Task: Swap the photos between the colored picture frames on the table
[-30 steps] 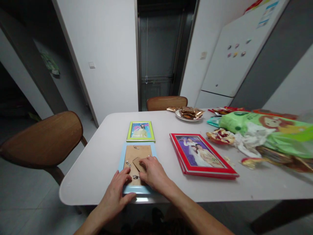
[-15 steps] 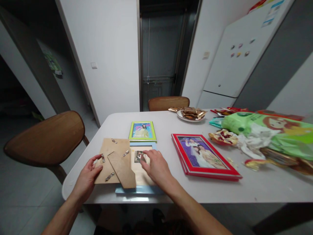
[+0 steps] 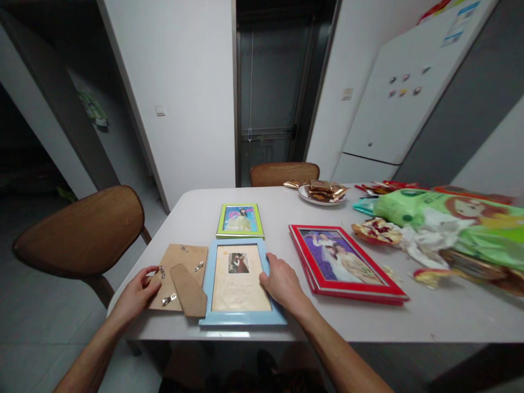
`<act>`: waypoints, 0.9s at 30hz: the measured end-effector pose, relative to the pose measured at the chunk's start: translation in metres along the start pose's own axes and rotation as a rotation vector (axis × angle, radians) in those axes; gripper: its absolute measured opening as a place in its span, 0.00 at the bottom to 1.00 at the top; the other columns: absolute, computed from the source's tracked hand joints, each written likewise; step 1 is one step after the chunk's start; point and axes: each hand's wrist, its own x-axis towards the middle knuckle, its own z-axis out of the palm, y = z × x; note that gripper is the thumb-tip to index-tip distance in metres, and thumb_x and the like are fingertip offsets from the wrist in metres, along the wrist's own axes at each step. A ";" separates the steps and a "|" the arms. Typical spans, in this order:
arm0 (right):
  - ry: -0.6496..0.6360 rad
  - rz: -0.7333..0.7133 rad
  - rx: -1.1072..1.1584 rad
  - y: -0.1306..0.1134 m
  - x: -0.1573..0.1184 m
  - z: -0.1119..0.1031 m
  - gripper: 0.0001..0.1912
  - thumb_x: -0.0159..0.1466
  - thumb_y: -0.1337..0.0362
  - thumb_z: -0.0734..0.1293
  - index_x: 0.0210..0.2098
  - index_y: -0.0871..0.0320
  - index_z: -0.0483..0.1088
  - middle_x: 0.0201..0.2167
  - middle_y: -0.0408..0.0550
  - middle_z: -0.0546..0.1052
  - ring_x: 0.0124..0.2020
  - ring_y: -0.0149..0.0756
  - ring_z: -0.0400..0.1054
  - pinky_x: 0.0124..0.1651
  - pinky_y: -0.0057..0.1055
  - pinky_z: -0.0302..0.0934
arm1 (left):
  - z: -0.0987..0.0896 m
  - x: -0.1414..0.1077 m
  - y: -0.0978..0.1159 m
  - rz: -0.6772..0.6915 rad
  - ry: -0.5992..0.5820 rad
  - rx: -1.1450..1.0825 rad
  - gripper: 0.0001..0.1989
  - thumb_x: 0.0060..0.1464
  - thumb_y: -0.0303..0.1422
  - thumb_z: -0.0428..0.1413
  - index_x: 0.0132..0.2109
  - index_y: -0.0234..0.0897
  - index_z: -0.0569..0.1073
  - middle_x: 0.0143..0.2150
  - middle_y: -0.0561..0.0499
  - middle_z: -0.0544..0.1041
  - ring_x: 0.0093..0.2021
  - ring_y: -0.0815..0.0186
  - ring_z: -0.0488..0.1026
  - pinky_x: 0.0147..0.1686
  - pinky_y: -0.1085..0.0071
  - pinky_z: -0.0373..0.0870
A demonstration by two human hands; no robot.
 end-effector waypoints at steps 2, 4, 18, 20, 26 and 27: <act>0.022 0.024 0.063 0.000 0.000 -0.004 0.28 0.50 0.68 0.58 0.51 0.68 0.58 0.38 0.58 0.72 0.36 0.40 0.65 0.39 0.31 0.55 | 0.000 -0.001 0.000 0.036 0.050 0.204 0.20 0.45 0.38 0.50 0.46 0.36 0.64 0.33 0.50 0.75 0.33 0.61 0.72 0.34 0.67 0.66; 0.026 0.083 0.204 0.000 0.000 -0.010 0.30 0.48 0.69 0.58 0.52 0.67 0.57 0.34 0.54 0.72 0.33 0.38 0.66 0.37 0.30 0.56 | 0.002 -0.003 0.002 0.102 0.121 0.412 0.20 0.46 0.37 0.49 0.47 0.36 0.64 0.41 0.46 0.73 0.41 0.57 0.70 0.41 0.62 0.64; -0.192 0.246 1.322 -0.032 -0.013 -0.054 0.42 0.47 0.66 0.65 0.58 0.55 0.43 0.24 0.40 0.70 0.21 0.29 0.65 0.25 0.26 0.60 | 0.129 -0.066 0.100 0.788 -0.122 0.183 0.29 0.42 0.29 0.54 0.53 0.36 0.56 0.57 0.41 0.57 0.56 0.56 0.55 0.53 0.55 0.55; -0.177 0.215 1.252 -0.029 -0.010 -0.051 0.41 0.48 0.64 0.65 0.58 0.57 0.44 0.22 0.39 0.69 0.20 0.28 0.64 0.24 0.25 0.59 | 0.134 -0.068 0.108 0.858 -0.118 0.167 0.27 0.42 0.24 0.51 0.53 0.37 0.57 0.53 0.43 0.63 0.53 0.58 0.59 0.51 0.57 0.58; -0.053 0.191 0.730 -0.002 0.000 -0.033 0.33 0.50 0.65 0.62 0.56 0.62 0.52 0.17 0.37 0.63 0.17 0.27 0.60 0.20 0.22 0.51 | 0.092 -0.051 0.106 0.579 0.187 0.064 0.20 0.45 0.24 0.47 0.48 0.36 0.61 0.36 0.49 0.69 0.34 0.66 0.69 0.36 0.69 0.67; -0.022 0.186 0.591 0.002 0.001 -0.029 0.31 0.51 0.65 0.61 0.54 0.63 0.55 0.17 0.38 0.64 0.18 0.27 0.60 0.21 0.23 0.51 | 0.082 -0.046 0.100 0.499 0.231 0.050 0.18 0.45 0.25 0.47 0.47 0.36 0.62 0.35 0.49 0.69 0.34 0.66 0.69 0.35 0.69 0.67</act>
